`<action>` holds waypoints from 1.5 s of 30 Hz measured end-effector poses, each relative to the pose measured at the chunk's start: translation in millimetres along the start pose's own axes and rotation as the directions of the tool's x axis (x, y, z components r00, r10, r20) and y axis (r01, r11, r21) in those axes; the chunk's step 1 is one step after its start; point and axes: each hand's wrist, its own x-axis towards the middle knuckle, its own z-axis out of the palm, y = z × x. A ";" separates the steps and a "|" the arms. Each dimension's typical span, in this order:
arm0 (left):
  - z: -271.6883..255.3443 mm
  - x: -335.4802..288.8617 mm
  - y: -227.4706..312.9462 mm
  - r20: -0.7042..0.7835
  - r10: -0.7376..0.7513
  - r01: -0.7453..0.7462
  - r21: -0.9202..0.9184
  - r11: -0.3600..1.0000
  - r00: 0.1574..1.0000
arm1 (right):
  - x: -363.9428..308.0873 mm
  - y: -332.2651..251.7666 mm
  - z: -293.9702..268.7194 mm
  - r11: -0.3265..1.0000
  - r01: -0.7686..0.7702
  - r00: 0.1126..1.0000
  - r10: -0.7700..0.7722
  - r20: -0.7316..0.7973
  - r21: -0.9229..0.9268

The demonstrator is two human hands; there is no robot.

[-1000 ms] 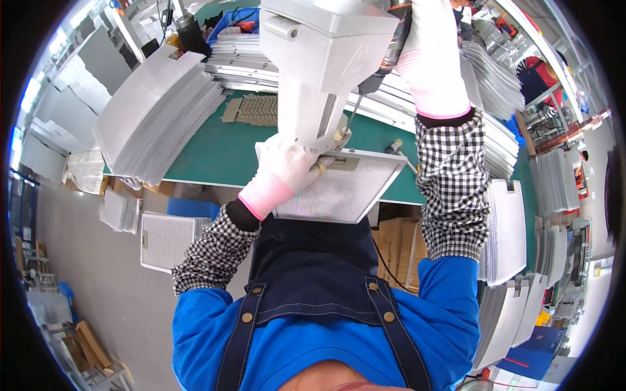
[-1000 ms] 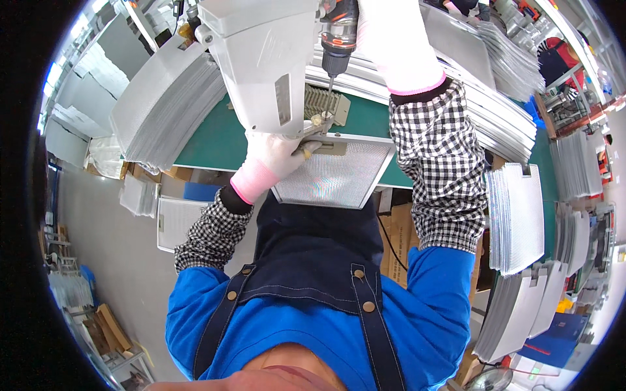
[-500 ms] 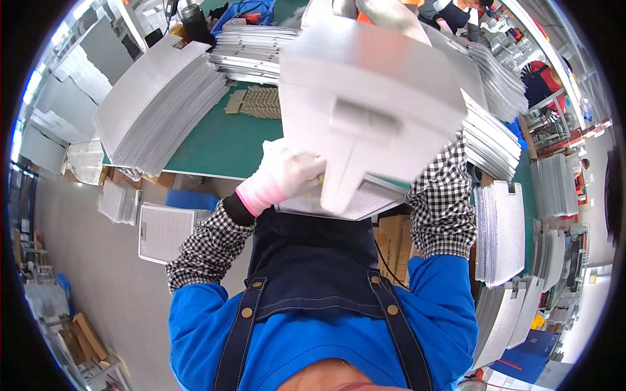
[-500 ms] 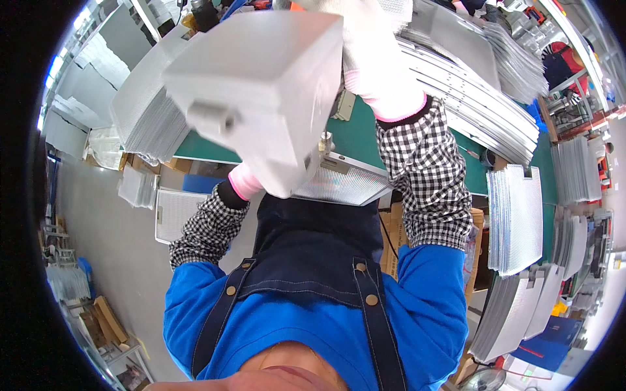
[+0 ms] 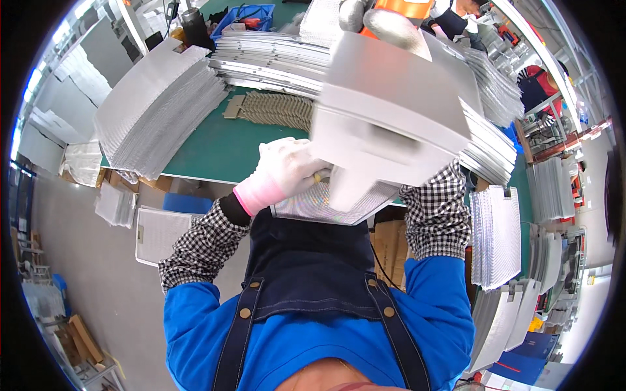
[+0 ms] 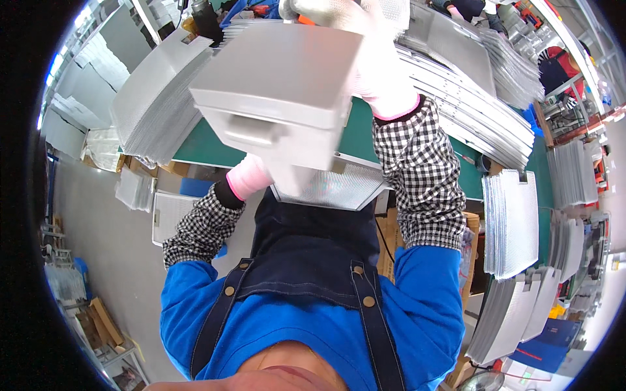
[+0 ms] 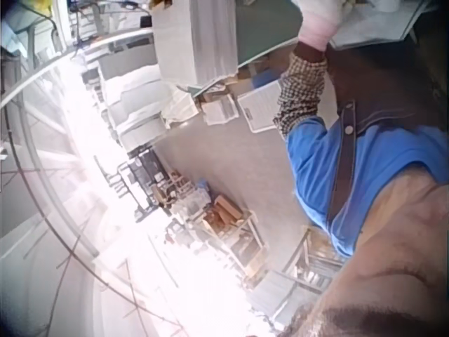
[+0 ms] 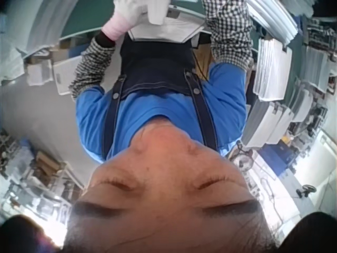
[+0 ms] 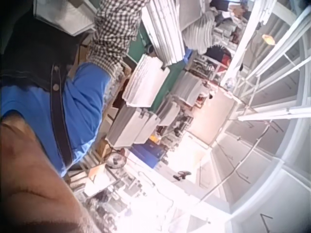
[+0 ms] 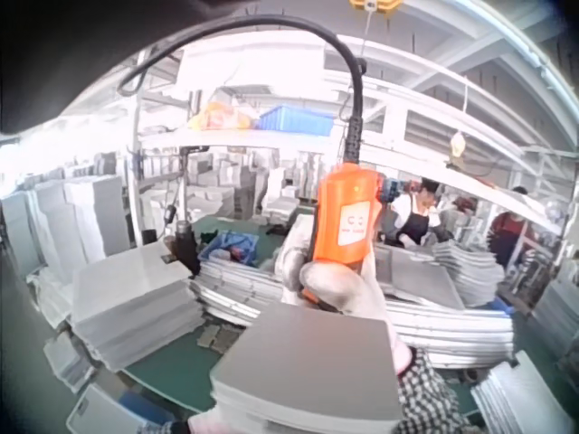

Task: The person assembles white rectangular panels by inserting metal frames and securing them with a power drill. They repeatedly pick up panels, align frames, and drill fasteners, then place finished units aside on the workbench.

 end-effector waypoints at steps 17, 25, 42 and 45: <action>1.0 -4.8 2.6 0.197 0.082 -0.072 -0.054 0.996 0.977 | -36.7 36.6 -19.3 0.883 0.101 0.995 -0.092 0.042 -0.458; -1.6 -2.3 -0.6 -0.077 -0.162 0.172 0.140 0.975 0.984 | -24.0 46.5 -52.0 0.753 0.172 0.970 -0.240 -0.023 -0.635; 49.5 -180.4 -17.8 -0.269 -0.860 0.706 -0.492 0.509 0.433 | 12.5 60.7 -239.7 0.745 -0.066 0.887 -0.261 -0.382 -0.663; -41.6 -203.4 -55.0 -0.569 -0.775 0.669 -0.466 0.578 0.274 | -22.5 110.4 -333.4 0.111 -0.565 0.811 -0.105 -0.575 -0.817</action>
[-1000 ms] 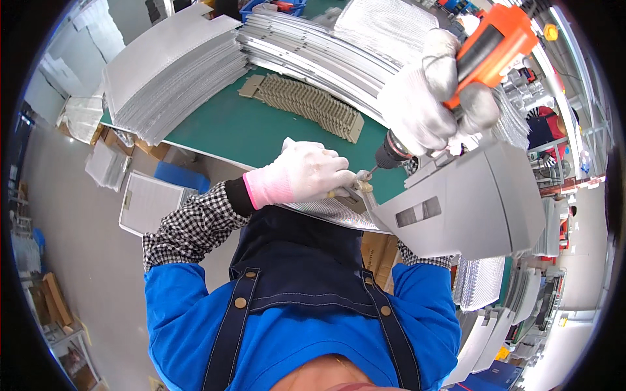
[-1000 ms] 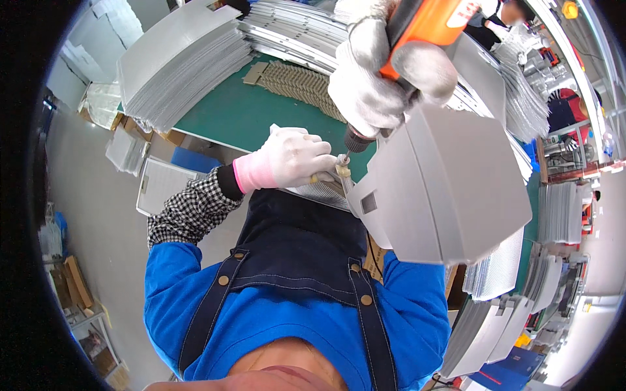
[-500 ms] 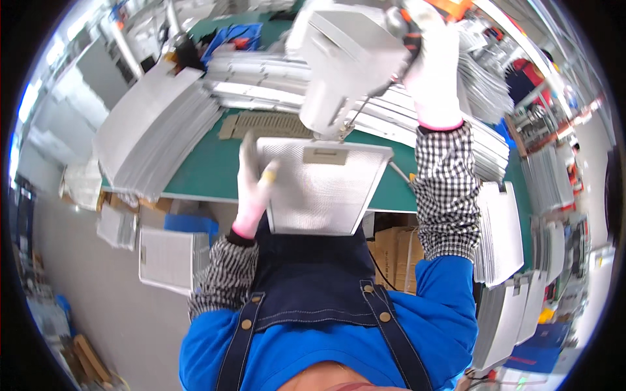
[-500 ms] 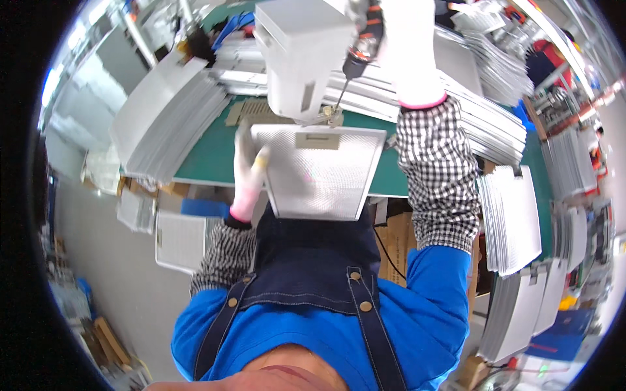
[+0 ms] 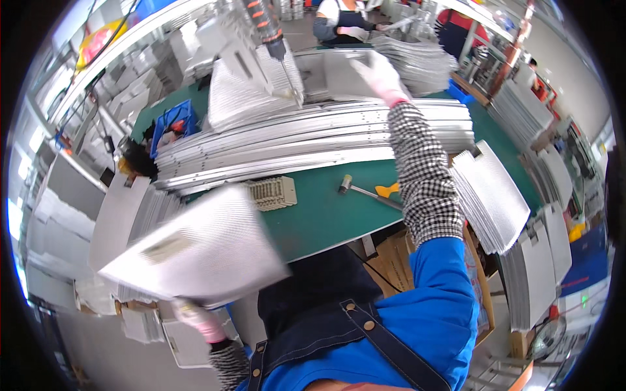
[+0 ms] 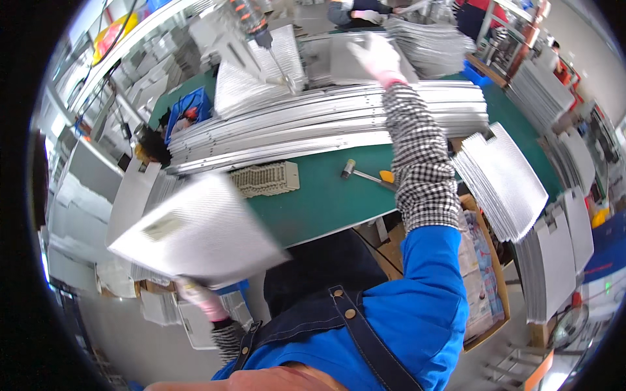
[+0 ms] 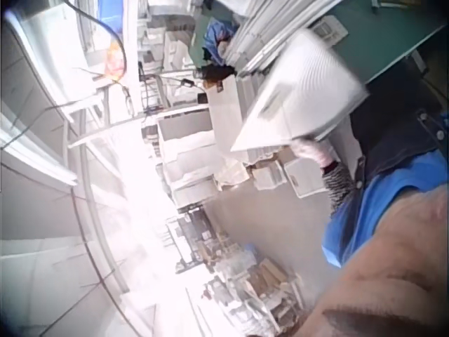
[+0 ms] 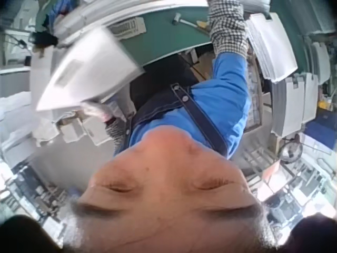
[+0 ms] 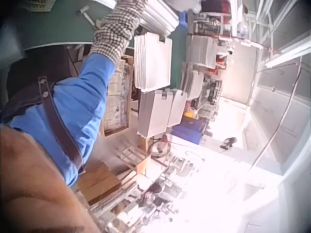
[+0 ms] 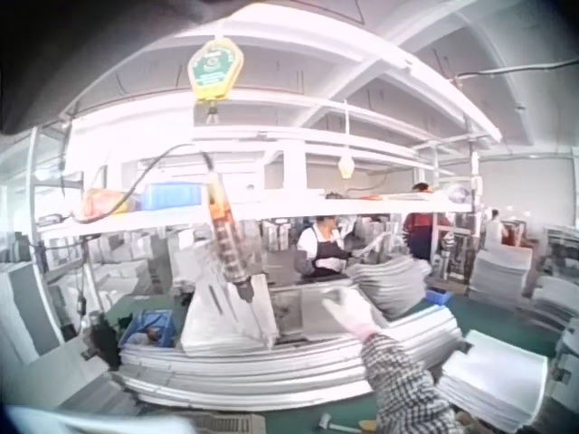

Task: The person assembles white rectangular panels by inserting metal frames and securing them with a power drill. They repeatedly pick up panels, align frames, and drill fasteners, then place finished units aside on the workbench.

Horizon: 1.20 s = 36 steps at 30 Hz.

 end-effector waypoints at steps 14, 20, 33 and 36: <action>-377.9 44.4 -91.6 -0.881 0.218 0.251 0.344 0.905 0.419 | 34.7 219.3 43.2 0.667 0.115 0.891 0.259 0.374 -0.736; -353.1 -37.3 -136.3 -0.952 -0.118 0.894 0.218 0.392 0.283 | 32.6 156.6 33.1 0.680 -0.169 0.973 0.228 -0.013 -0.713; -347.9 -66.2 -226.5 -0.759 -0.611 0.951 0.308 -0.030 0.227 | 24.8 153.2 -102.9 0.581 -0.492 0.870 0.358 0.339 0.649; -308.5 -37.8 -168.2 -0.863 -0.439 0.959 0.282 -0.007 0.250 | 8.1 131.7 -113.5 0.421 -0.445 0.862 0.440 0.251 0.790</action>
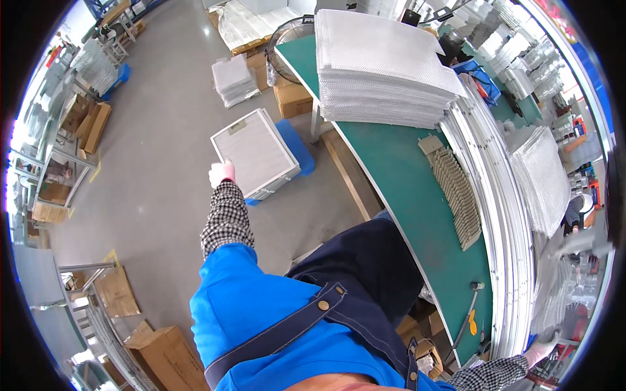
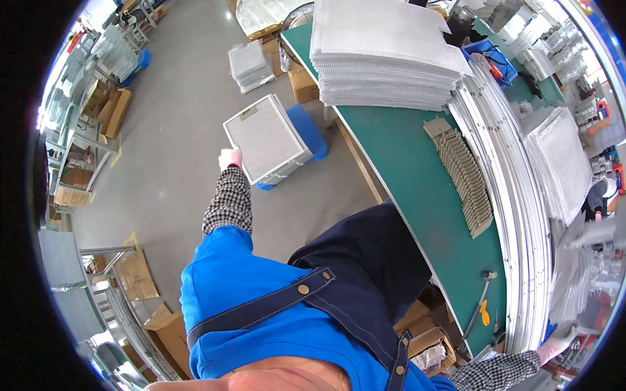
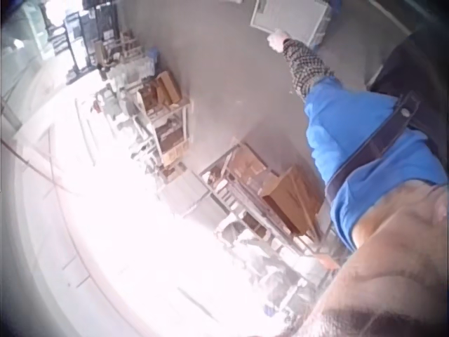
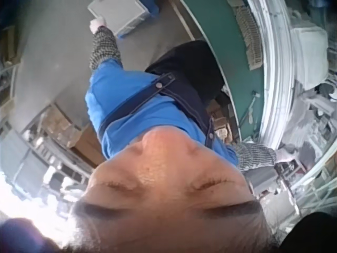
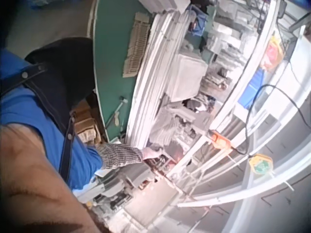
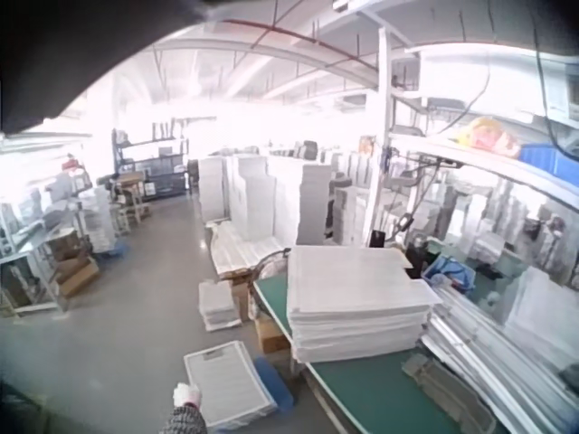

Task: The person assembles white rectangular panels by inserting metal frames and securing them with a power drill. They repeatedly pick up panels, align frames, and drill fasteners, then place finished units aside on the workbench.

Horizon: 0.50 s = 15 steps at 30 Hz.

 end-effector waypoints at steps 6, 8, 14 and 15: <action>-114.0 -153.2 214.9 -0.864 0.481 -0.986 -0.091 0.140 0.148 | -18.8 34.7 -37.9 0.968 0.241 0.970 -0.239 0.037 -0.071; -168.7 -254.8 269.4 -0.803 0.587 -0.975 -0.038 -0.218 -0.100 | -24.6 50.2 -24.9 0.936 0.320 0.947 -0.321 0.017 -0.148; -74.0 -404.7 437.1 -0.201 0.835 -0.859 0.105 -0.501 -0.512 | -62.4 61.4 -18.4 0.909 0.116 0.986 -0.152 0.061 0.400; -61.0 -428.6 444.3 -0.068 0.888 -0.890 0.045 -0.453 -0.455 | -75.7 63.0 -33.8 0.912 0.089 0.993 -0.114 0.038 0.401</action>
